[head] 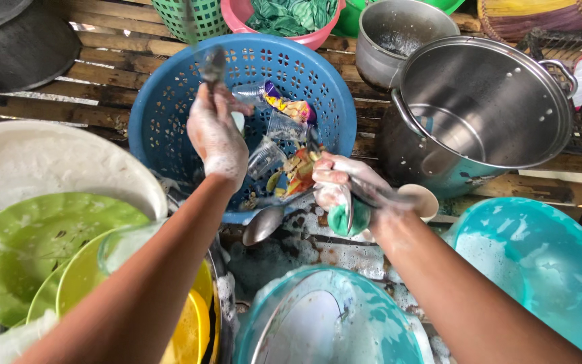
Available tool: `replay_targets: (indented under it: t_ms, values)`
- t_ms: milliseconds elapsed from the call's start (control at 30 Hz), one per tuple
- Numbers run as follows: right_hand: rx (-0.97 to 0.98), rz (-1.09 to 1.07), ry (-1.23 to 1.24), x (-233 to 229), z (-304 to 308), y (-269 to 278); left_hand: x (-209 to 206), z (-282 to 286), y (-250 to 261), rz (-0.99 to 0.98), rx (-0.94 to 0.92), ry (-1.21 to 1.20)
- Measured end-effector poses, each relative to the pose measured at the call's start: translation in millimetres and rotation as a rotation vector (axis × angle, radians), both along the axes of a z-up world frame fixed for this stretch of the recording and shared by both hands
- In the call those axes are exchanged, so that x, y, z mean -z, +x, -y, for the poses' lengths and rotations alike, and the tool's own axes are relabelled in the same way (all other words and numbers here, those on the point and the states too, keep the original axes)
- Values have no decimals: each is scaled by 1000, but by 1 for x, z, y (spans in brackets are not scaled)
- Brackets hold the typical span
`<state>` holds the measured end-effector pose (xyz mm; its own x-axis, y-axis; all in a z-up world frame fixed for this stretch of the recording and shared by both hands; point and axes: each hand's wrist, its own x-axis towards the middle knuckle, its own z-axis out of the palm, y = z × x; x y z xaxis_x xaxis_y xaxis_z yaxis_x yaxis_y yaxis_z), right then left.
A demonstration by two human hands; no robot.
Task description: The person scrubs plates, spoons, and other dishes with a soapy sponge in a plastic basin.
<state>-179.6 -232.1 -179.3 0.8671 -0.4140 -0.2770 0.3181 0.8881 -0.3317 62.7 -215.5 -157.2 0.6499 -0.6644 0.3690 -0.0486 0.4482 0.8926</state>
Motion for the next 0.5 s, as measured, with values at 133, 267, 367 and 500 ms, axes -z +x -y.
replay_targets:
  t_ms: [133, 267, 367, 500]
  values:
    - [-7, 14, -165, -22, -26, -15, -21, -44, -8, -392, 166, 164]
    - [206, -238, -257, -55, -86, -48, -34, -135, -49, -194, 183, 589]
    - [339, -529, -397, -69, -119, -65, -40, -192, -89, -48, 208, 733]
    - [331, -463, -308, -72, -133, -69, -28, -215, -105, 223, 56, 929]
